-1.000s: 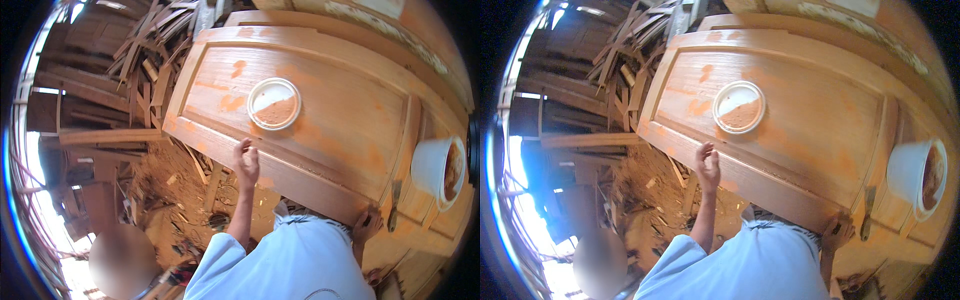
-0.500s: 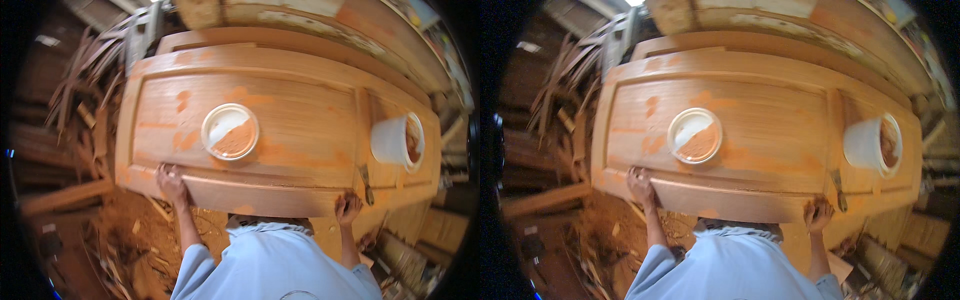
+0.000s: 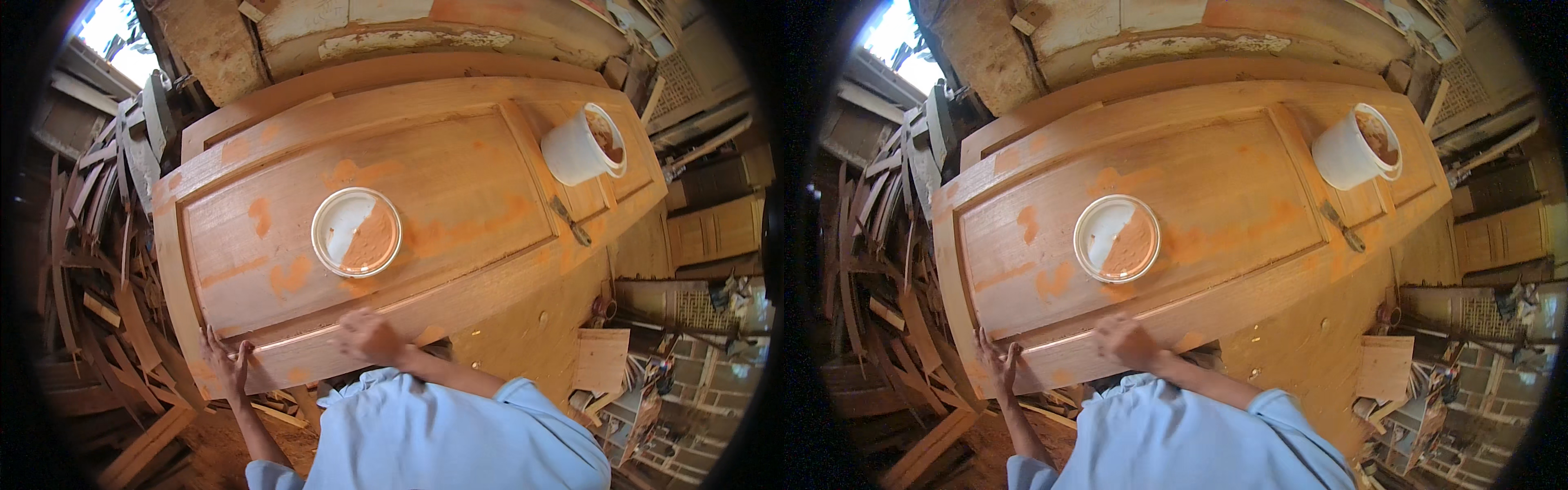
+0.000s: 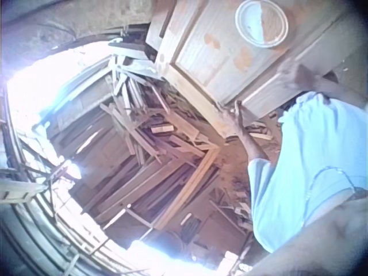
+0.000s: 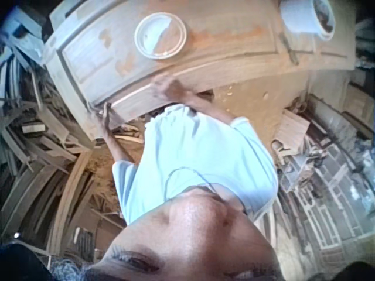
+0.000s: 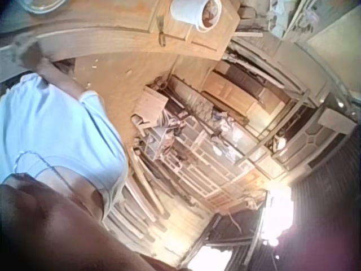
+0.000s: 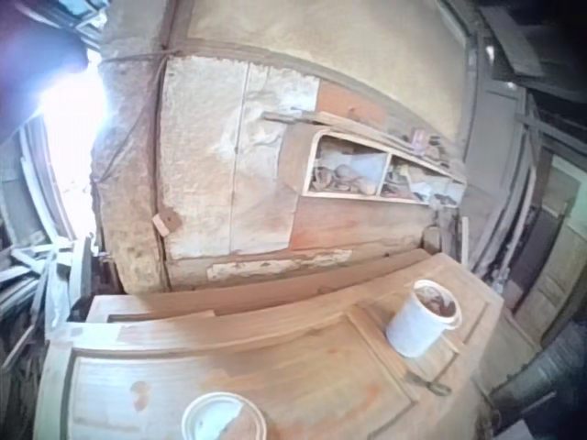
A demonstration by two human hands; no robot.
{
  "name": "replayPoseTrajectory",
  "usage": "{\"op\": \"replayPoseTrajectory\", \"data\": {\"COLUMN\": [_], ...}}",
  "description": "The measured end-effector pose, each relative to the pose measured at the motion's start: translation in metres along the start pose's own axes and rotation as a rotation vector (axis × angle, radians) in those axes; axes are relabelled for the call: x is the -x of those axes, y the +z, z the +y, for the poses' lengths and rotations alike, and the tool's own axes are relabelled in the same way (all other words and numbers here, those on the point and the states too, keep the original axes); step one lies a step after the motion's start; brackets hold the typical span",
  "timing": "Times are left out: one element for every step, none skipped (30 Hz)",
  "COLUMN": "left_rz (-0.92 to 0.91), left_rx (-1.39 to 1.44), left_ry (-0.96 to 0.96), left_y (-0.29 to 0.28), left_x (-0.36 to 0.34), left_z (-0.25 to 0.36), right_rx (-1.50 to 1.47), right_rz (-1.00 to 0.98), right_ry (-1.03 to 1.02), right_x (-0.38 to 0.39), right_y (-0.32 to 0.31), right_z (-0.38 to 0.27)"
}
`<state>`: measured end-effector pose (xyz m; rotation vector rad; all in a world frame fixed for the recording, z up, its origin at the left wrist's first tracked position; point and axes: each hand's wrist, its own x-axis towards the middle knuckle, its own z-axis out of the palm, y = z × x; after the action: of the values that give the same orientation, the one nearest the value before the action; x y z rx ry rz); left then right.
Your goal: The person applies a reddish-brown wood finish to a large wooden cabinet door using a brush. They dip the brush into a white bucket of finish and spread it across the door's surface, including the recessed panels and raised frames. The person also uses their hands to wipe and smooth the finish on the wood.
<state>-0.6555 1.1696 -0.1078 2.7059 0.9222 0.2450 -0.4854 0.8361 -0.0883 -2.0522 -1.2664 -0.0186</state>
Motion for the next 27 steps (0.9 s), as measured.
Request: {"op": "replayPoseTrajectory", "data": {"left_rz": [-0.016,-0.042,-0.020,0.004,0.027,0.042,0.051,0.060,0.078,0.082,0.087,0.092,0.092,0.091,0.087,0.095,0.084,0.075,0.090,0.098,0.033,0.057,0.041,-0.014,-0.173,-0.146,-0.127], "left_rx": [-0.030,-0.058,-0.026,0.010,0.045,0.042,0.043,0.044,0.038,0.028,0.018,0.002,0.026,0.050,0.058,0.076,0.119,0.151,0.034,0.096,0.121,-0.095,-0.083,-0.121,-0.130,-0.135,-0.138], "left_ry": [0.023,0.059,0.059,0.064,0.067,0.032,0.026,0.017,0.038,0.052,0.065,0.075,0.076,0.075,0.068,0.081,0.062,0.037,-0.008,-0.052,-0.099,-0.022,-0.067,-0.152,-0.293,-0.264,-0.228], "left_y": [0.000,0.002,0.005,0.009,0.012,0.013,0.012,0.011,0.010,0.010,0.011,0.009,0.009,0.009,0.004,0.009,0.008,0.003,0.024,0.014,-0.002,0.007,0.000,0.002,-0.003,-0.002,-0.002], "left_x": [-0.001,-0.008,-0.009,-0.010,-0.012,-0.006,-0.006,-0.008,-0.010,-0.011,-0.011,-0.011,-0.011,-0.012,-0.011,-0.011,-0.010,-0.009,-0.006,-0.004,-0.013,-0.010,-0.015,-0.020,-0.027,-0.031,-0.033], "left_z": [-0.008,-0.013,-0.020,-0.026,-0.031,-0.036,-0.031,-0.026,-0.024,-0.022,-0.021,-0.022,-0.020,-0.016,-0.020,-0.025,-0.024,-0.029,-0.051,-0.045,-0.037,-0.058,-0.051,-0.051,-0.042,-0.042,-0.039], "right_rx": [-0.008,0.053,0.109,0.153,0.196,0.229,0.255,0.254,0.250,0.245,0.256,0.260,0.264,0.297,0.313,0.328,0.344,0.347,0.346,0.321,0.018,0.088,0.166,0.159,0.163,0.147,0.135], "right_rz": [-0.056,-0.087,-0.121,-0.094,-0.067,-0.059,-0.063,-0.049,-0.038,-0.027,-0.044,-0.061,-0.079,-0.079,-0.081,-0.084,-0.050,-0.016,0.016,0.088,-0.168,-0.176,-0.173,-0.183,-0.193,-0.192,-0.191], "right_ry": [-0.005,-0.021,-0.049,-0.027,-0.007,-0.009,0.018,0.042,0.065,0.086,0.100,0.111,0.123,0.124,0.124,0.122,0.088,0.052,0.014,0.015,0.225,0.170,0.117,0.149,0.188,0.195,0.212], "right_x": [-0.020,-0.035,-0.048,-0.057,-0.061,-0.065,-0.069,-0.073,-0.076,-0.080,-0.082,-0.087,-0.090,-0.093,-0.095,-0.097,-0.098,-0.096,-0.091,-0.076,-0.068,-0.080,-0.099,-0.106,-0.112,-0.115,-0.115], "right_y": [0.021,0.032,0.043,0.059,0.078,0.097,0.102,0.107,0.109,0.111,0.112,0.112,0.112,0.114,0.120,0.126,0.132,0.140,0.148,0.165,0.171,0.153,0.132,0.124,0.119,0.119,0.115], "right_z": [-0.018,-0.029,-0.037,-0.039,-0.039,-0.040,-0.041,-0.041,-0.042,-0.041,-0.040,-0.044,-0.045,-0.042,-0.044,-0.045,-0.044,-0.042,-0.037,-0.033,-0.026,-0.032,-0.040,-0.047,-0.049,-0.050,-0.050]}}
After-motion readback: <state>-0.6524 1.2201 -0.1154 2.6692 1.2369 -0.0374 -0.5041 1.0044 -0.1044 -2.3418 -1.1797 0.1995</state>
